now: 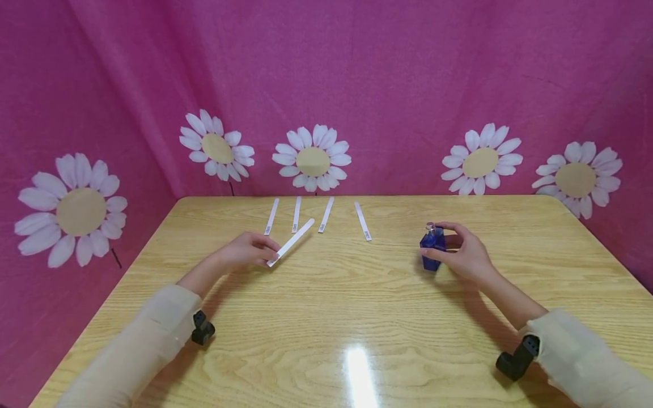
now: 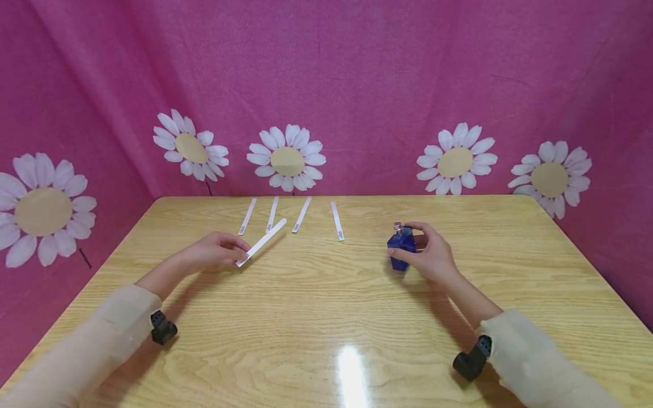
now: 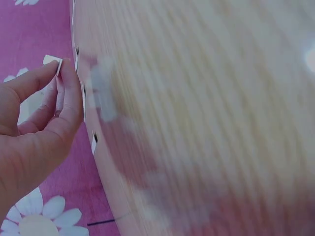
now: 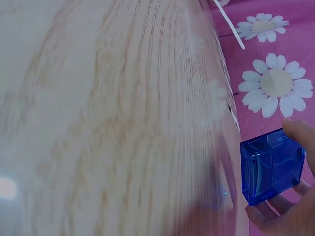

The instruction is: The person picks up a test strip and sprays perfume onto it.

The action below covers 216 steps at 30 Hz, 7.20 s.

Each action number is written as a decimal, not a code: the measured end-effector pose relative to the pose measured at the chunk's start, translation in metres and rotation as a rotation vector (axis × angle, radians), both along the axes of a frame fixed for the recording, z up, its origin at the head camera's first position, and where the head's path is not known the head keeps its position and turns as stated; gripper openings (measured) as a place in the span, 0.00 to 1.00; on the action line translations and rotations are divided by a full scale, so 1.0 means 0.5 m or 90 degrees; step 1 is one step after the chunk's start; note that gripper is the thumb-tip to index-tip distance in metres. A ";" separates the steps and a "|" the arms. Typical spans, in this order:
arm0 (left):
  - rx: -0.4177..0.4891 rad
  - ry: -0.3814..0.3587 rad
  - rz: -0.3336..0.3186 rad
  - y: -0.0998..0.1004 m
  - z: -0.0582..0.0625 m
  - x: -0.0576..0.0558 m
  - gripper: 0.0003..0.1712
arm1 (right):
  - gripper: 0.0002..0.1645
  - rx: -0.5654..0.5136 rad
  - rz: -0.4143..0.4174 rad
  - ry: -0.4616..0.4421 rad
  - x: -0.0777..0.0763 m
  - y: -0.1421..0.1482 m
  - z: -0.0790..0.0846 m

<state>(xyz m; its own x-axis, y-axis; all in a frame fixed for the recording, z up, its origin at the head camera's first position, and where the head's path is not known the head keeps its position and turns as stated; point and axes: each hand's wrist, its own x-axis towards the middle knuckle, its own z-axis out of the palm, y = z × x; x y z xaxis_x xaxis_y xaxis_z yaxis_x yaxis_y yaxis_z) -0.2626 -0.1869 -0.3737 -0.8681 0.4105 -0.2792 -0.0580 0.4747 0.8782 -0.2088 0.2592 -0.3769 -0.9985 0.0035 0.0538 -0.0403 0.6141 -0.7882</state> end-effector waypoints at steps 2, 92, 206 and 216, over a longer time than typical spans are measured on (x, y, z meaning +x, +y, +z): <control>0.004 -0.001 -0.001 0.008 -0.002 0.004 0.18 | 0.42 -0.006 0.003 -0.001 0.000 -0.003 0.001; 0.040 -0.041 -0.104 0.122 0.011 0.111 0.15 | 0.35 0.198 0.133 0.421 0.146 -0.120 0.054; -0.244 0.173 0.141 -0.019 0.013 -0.134 0.19 | 0.40 0.151 0.098 0.395 0.129 -0.067 0.038; -0.243 0.181 0.091 -0.053 0.018 -0.141 0.18 | 0.40 0.162 0.117 0.407 0.129 -0.069 0.041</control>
<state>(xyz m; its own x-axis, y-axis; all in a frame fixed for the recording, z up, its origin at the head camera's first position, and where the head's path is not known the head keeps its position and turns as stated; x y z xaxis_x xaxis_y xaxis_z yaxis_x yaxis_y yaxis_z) -0.3333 -0.2133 -0.3649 -0.9717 0.1966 -0.1307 0.0705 0.7701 0.6340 -0.1441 0.2246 -0.3564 -0.7548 -0.2525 0.6055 -0.5670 0.7152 -0.4086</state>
